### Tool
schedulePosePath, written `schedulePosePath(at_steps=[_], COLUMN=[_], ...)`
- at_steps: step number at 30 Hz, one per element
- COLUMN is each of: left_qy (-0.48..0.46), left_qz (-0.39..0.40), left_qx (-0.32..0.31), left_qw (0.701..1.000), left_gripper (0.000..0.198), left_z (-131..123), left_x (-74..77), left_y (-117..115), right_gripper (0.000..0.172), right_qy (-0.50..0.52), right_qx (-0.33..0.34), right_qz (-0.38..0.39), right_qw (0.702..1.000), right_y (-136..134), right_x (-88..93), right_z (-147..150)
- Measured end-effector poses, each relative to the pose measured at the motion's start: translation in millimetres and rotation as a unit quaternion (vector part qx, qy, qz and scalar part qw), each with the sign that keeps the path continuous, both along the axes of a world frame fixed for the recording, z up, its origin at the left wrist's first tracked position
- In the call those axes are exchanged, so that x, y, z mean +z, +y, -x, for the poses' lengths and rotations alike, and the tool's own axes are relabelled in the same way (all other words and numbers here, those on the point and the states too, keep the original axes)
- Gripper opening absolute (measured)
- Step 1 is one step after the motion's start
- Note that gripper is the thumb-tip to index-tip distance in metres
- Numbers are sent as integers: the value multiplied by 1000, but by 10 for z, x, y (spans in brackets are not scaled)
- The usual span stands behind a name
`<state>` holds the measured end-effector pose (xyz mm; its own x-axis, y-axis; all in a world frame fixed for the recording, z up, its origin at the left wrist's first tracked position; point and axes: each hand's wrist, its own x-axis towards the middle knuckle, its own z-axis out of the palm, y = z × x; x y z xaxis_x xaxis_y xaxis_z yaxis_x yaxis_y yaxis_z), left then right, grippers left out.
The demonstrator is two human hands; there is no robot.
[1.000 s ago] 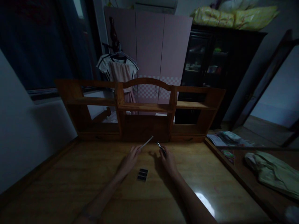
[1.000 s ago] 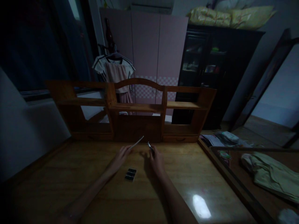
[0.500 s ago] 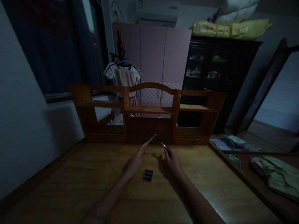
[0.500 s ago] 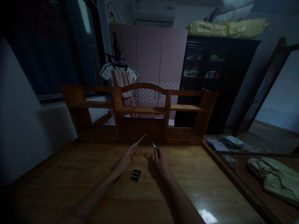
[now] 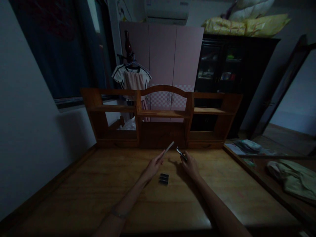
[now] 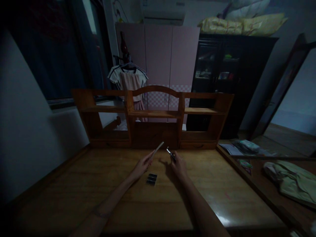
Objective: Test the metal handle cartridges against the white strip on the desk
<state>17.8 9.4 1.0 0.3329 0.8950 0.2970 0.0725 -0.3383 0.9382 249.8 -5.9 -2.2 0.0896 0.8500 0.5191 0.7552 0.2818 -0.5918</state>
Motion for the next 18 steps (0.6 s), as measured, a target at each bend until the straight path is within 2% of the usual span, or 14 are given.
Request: schedulePosePath(at_steps=[6,11,18], left_qy=[0,11,10], left_qz=[45,26,-26], left_qx=[-33,-48,-7], left_qw=[998,998,1000], left_gripper=[58,57,54], left_z=[11,-1,-16], left_x=[-46,-72,7], left_y=[40,39,48], right_gripper=[21,24,26], right_qy=[8,7,145], right_qx=[7,33,62], right_qz=[-13,-35,-52], right_qw=[1000,999,986], right_y=[81,79,92], right_x=[-19,15,47], right_z=[5,24,7])
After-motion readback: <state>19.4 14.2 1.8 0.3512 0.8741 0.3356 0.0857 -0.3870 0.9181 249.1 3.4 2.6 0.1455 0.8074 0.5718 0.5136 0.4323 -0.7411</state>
